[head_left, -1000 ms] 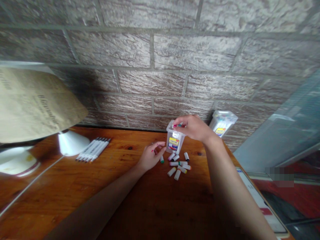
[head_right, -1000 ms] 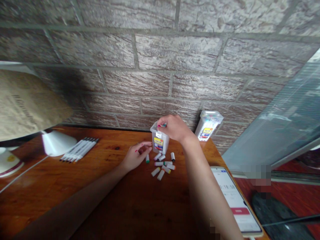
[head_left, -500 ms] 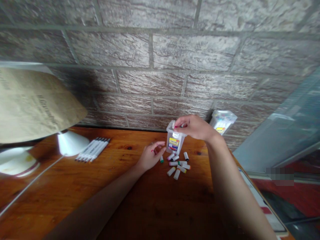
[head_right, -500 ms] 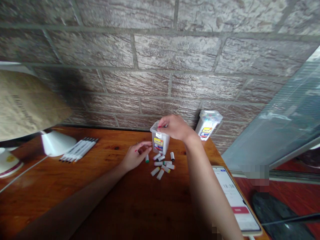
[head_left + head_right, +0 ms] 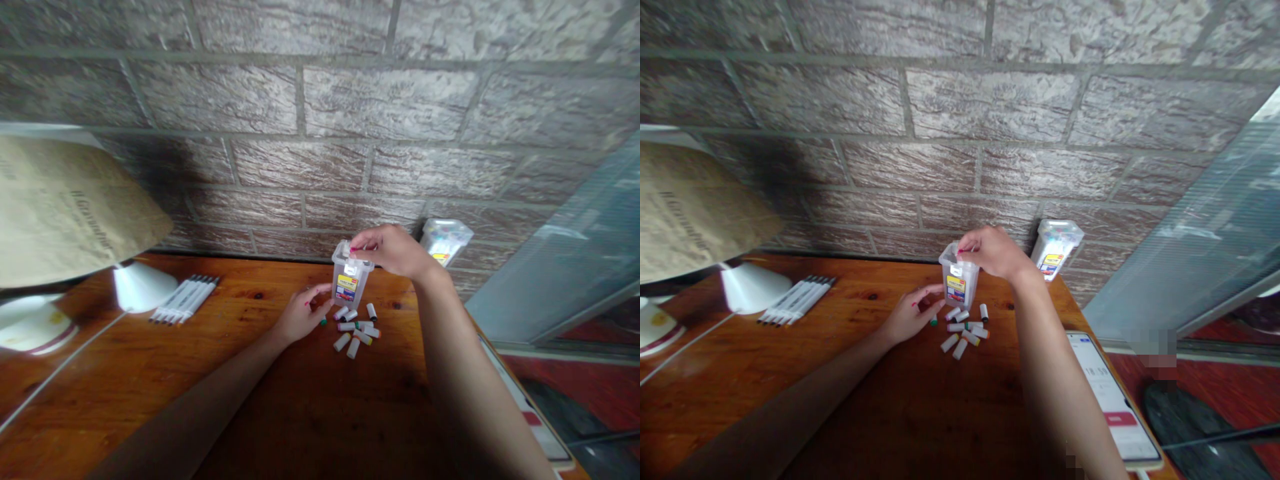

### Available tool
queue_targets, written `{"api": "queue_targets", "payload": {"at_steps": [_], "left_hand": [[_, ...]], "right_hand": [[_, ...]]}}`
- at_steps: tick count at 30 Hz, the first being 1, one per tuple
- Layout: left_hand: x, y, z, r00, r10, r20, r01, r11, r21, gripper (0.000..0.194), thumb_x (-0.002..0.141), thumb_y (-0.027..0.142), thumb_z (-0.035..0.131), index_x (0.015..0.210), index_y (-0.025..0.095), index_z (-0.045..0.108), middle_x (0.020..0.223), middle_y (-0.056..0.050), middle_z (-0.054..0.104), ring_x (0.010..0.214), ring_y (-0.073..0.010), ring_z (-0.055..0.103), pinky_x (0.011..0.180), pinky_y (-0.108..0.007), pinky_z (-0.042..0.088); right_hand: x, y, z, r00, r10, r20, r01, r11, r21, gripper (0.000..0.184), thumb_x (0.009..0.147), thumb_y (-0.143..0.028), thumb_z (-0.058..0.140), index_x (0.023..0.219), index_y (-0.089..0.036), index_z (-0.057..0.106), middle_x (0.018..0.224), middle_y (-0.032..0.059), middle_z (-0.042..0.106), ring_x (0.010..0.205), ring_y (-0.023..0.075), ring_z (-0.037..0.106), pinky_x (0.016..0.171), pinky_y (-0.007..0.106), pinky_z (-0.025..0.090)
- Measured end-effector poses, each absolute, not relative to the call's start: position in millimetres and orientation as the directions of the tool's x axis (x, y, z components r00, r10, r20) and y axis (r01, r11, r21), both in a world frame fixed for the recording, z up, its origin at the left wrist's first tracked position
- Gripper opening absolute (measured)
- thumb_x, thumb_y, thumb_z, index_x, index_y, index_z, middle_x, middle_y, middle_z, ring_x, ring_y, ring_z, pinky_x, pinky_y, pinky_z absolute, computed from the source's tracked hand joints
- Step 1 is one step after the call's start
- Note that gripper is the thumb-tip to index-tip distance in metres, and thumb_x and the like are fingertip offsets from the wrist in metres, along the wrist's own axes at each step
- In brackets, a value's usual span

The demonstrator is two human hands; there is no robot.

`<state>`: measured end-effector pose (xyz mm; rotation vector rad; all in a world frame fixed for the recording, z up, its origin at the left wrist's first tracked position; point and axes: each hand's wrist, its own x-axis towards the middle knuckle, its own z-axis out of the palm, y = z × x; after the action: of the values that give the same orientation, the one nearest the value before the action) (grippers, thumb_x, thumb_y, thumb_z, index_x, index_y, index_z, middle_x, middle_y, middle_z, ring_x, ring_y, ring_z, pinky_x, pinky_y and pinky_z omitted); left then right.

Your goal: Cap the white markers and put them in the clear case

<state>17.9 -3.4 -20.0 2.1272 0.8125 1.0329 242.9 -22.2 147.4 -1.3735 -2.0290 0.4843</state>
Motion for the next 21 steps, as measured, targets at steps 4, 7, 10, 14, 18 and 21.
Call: {"api": "queue_targets", "payload": {"at_steps": [4, 7, 10, 14, 18, 21], "left_hand": [[18.0, -4.6, -18.1, 0.510, 0.735, 0.447, 0.232, -0.618, 0.751, 0.036, 0.095, 0.033, 0.060, 0.129, 0.021, 0.064, 0.122, -0.007, 0.074, 0.099, -0.0197, 0.070, 0.082, -0.031, 0.055], [18.0, -5.5, -16.1, 0.513, 0.728, 0.454, 0.221, -0.623, 0.750, 0.035, 0.095, 0.033, 0.060, 0.128, 0.022, 0.064, 0.122, -0.007, 0.074, 0.100, -0.0200, 0.070, 0.084, -0.032, 0.055], [17.8, -6.2, -14.8, 0.510, 0.722, 0.467, 0.218, -0.634, 0.742, 0.035, 0.095, 0.032, 0.060, 0.129, 0.021, 0.064, 0.121, -0.007, 0.074, 0.100, -0.0203, 0.071, 0.084, -0.032, 0.055], [17.4, -5.9, -15.3, 0.508, 0.723, 0.468, 0.210, -0.631, 0.747, 0.036, 0.095, 0.033, 0.060, 0.129, 0.022, 0.064, 0.120, -0.007, 0.074, 0.100, -0.0204, 0.071, 0.085, -0.032, 0.055], [17.6, -5.8, -16.1, 0.508, 0.728, 0.460, 0.209, -0.623, 0.754, 0.036, 0.095, 0.033, 0.061, 0.130, 0.022, 0.064, 0.121, -0.007, 0.074, 0.100, -0.0201, 0.071, 0.085, -0.032, 0.056], [17.7, -6.0, -16.6, 0.494, 0.746, 0.447, 0.234, -0.609, 0.757, 0.036, 0.094, 0.033, 0.062, 0.128, 0.021, 0.065, 0.116, -0.008, 0.075, 0.101, -0.0206, 0.071, 0.087, -0.033, 0.056]], "right_hand": [[238.8, -24.0, 151.4, -0.232, 0.909, 0.346, 0.756, 0.392, -0.524, 0.008, 0.081, -0.024, 0.073, 0.085, -0.020, 0.078, 0.083, 0.0019, 0.079, 0.074, 0.0173, 0.071, 0.069, 0.026, 0.050], [235.2, -24.5, 153.3, -0.238, 0.915, 0.326, 0.791, 0.378, -0.481, 0.007, 0.082, -0.022, 0.072, 0.084, -0.021, 0.078, 0.085, 0.0019, 0.080, 0.075, 0.0171, 0.071, 0.071, 0.027, 0.049], [234.1, -23.2, 152.5, -0.244, 0.910, 0.336, 0.816, 0.380, -0.435, 0.009, 0.083, -0.021, 0.070, 0.086, -0.021, 0.079, 0.087, 0.0021, 0.080, 0.076, 0.0171, 0.071, 0.073, 0.027, 0.048], [235.7, -21.1, 150.0, -0.262, 0.893, 0.366, 0.837, 0.399, -0.374, 0.013, 0.085, -0.020, 0.068, 0.090, -0.022, 0.080, 0.090, 0.0026, 0.080, 0.076, 0.0175, 0.070, 0.074, 0.028, 0.047], [235.9, -20.5, 150.0, -0.246, 0.873, 0.421, 0.849, 0.403, -0.341, 0.014, 0.085, -0.018, 0.068, 0.092, -0.021, 0.080, 0.092, 0.0034, 0.080, 0.078, 0.0180, 0.070, 0.075, 0.028, 0.048], [235.4, -20.3, 150.6, -0.193, 0.879, 0.436, 0.865, 0.362, -0.347, 0.017, 0.085, -0.017, 0.067, 0.094, -0.021, 0.080, 0.092, 0.0038, 0.080, 0.079, 0.0184, 0.071, 0.076, 0.028, 0.049]]}}
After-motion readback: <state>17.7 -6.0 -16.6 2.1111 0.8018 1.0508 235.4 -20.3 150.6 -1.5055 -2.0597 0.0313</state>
